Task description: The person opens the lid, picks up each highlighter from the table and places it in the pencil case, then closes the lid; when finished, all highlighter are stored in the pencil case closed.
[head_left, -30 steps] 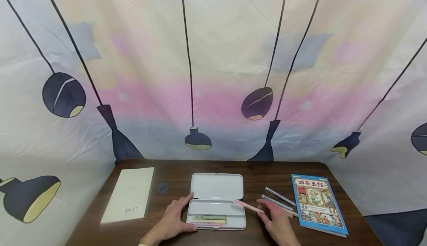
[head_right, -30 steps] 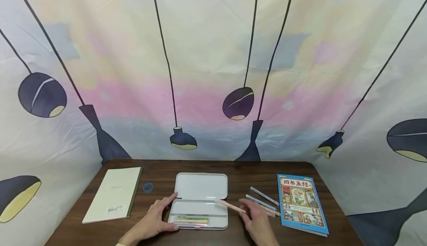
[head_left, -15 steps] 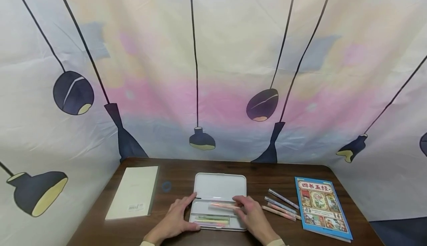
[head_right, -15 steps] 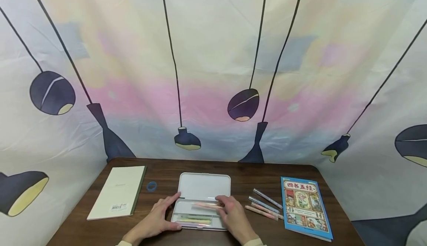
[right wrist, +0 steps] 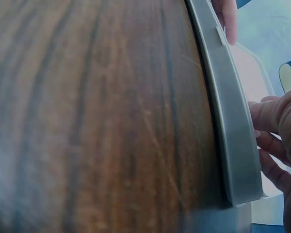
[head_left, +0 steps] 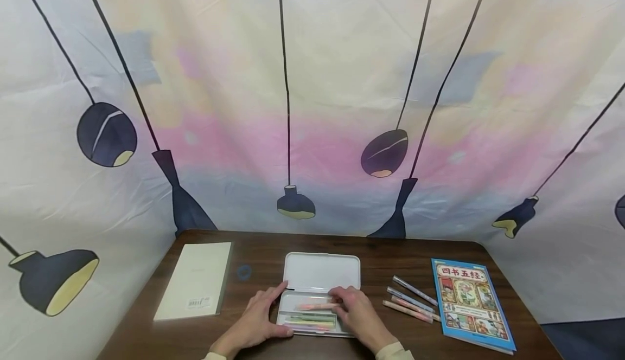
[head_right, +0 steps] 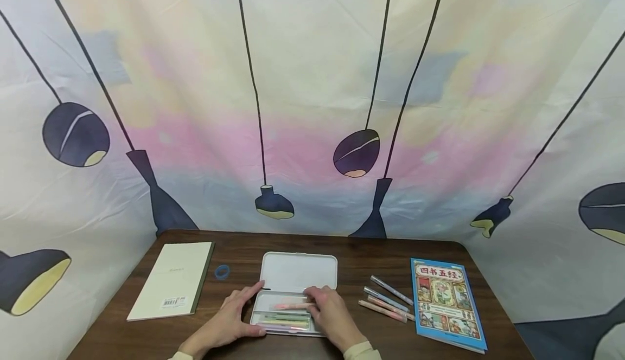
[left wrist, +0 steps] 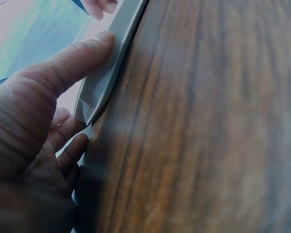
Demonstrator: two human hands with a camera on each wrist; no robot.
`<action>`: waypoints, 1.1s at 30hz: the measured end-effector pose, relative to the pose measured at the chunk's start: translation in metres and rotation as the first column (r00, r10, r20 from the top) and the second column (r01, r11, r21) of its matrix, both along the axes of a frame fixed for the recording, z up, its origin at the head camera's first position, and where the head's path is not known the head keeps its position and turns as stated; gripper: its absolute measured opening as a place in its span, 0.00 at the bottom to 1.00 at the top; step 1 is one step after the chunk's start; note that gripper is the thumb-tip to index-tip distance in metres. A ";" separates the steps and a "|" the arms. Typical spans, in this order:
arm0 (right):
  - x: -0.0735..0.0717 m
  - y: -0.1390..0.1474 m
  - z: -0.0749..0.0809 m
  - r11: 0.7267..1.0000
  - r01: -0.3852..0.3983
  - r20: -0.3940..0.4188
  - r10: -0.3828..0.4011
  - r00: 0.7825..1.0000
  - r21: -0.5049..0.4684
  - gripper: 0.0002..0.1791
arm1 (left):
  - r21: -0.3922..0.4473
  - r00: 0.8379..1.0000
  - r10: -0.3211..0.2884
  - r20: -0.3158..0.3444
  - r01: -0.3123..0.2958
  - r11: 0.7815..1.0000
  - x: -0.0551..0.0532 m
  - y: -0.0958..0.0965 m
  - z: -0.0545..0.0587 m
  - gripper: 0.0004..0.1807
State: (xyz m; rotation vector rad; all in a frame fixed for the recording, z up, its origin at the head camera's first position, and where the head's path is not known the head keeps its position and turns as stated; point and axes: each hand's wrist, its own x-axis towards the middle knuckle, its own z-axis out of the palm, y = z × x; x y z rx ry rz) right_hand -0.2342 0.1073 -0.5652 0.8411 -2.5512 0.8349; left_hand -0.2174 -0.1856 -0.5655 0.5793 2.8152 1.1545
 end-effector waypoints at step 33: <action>0.003 0.012 -0.011 0.981 0.002 -0.012 -0.004 1.000 -0.195 0.18 | -0.011 1.000 -0.008 0.013 0.008 1.000 -0.002 -0.001 -0.002 0.61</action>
